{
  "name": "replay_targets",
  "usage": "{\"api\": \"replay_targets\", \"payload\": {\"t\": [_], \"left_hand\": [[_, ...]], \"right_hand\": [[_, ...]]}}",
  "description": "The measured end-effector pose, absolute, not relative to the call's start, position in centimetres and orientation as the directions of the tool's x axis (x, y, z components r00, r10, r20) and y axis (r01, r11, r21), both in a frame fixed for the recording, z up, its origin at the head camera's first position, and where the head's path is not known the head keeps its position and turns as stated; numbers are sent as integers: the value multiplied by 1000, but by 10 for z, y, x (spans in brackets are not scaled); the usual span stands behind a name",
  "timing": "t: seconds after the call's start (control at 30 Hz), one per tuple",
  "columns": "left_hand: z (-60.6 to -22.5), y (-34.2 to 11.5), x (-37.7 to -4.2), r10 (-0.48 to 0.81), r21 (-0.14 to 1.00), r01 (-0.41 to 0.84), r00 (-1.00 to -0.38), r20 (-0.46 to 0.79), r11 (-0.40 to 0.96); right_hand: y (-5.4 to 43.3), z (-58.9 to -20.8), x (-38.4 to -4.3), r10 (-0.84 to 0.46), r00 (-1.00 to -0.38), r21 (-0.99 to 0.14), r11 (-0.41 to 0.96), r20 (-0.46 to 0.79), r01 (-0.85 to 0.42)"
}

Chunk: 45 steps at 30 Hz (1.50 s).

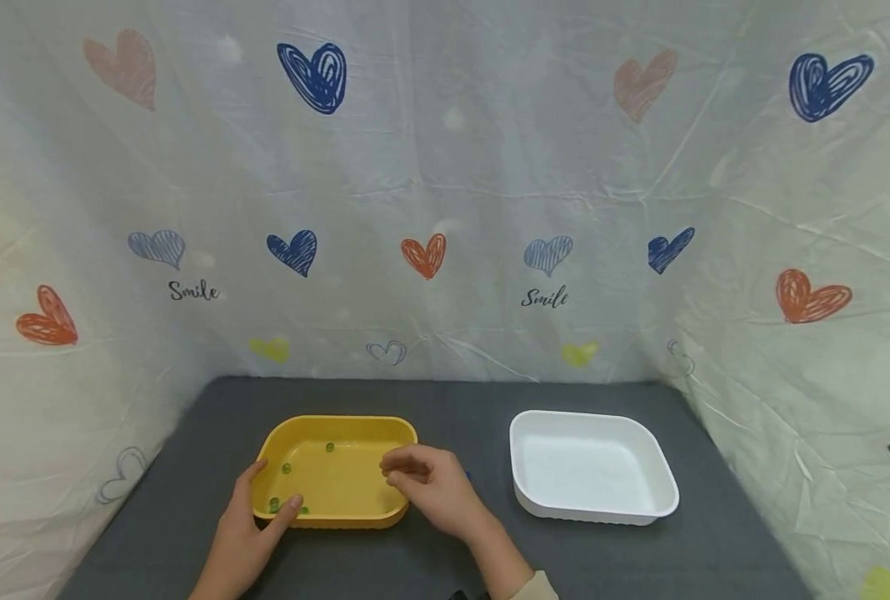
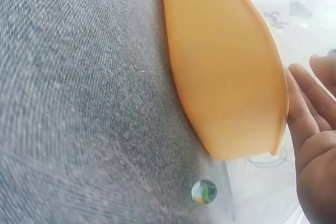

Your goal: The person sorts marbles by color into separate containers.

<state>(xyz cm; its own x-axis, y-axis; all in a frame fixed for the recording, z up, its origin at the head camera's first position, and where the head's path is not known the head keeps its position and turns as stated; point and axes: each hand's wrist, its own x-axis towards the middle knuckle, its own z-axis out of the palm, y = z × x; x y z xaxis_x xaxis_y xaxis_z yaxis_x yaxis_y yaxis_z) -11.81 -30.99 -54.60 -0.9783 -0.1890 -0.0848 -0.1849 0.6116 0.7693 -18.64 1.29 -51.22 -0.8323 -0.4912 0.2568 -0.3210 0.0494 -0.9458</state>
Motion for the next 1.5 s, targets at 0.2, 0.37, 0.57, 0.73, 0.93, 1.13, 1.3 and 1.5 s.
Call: {"api": "replay_targets", "payload": {"t": [0.2, 0.37, 0.57, 0.73, 0.93, 1.13, 1.3, 1.5], "left_hand": [[-545, -308, -118, -187, 773, -175, -980, -75, 609], [-544, -307, -118, -186, 775, -174, -980, -75, 607], [-543, -307, -118, -189, 774, -177, -979, -76, 608], [-544, -308, -117, -189, 775, -168, -980, -65, 609], [-544, -309, -116, -195, 776, -174, -979, -67, 606], [-545, -308, -116, -192, 782, -167, -979, -62, 600], [-546, -308, -115, -197, 786, -167, -979, -59, 595], [-547, -308, -115, -199, 781, -159, -979, -46, 604]], "right_hand": [[23, -512, -190, -415, -862, -942, 32, 292, -334], [33, -513, -195, -338, -884, -938, 11, 322, -346], [45, -517, -201, -311, -895, -937, 36, 319, -346], [55, -522, -206, -348, -894, -933, 117, 282, -340], [61, -524, -210, -486, -853, -922, 209, 192, -327], [64, -529, -212, -545, -824, -928, 206, 155, -311], [68, -534, -213, -580, -803, -939, 182, 136, -291], [72, -536, -213, -637, -765, -945, 186, 92, -268]]}}
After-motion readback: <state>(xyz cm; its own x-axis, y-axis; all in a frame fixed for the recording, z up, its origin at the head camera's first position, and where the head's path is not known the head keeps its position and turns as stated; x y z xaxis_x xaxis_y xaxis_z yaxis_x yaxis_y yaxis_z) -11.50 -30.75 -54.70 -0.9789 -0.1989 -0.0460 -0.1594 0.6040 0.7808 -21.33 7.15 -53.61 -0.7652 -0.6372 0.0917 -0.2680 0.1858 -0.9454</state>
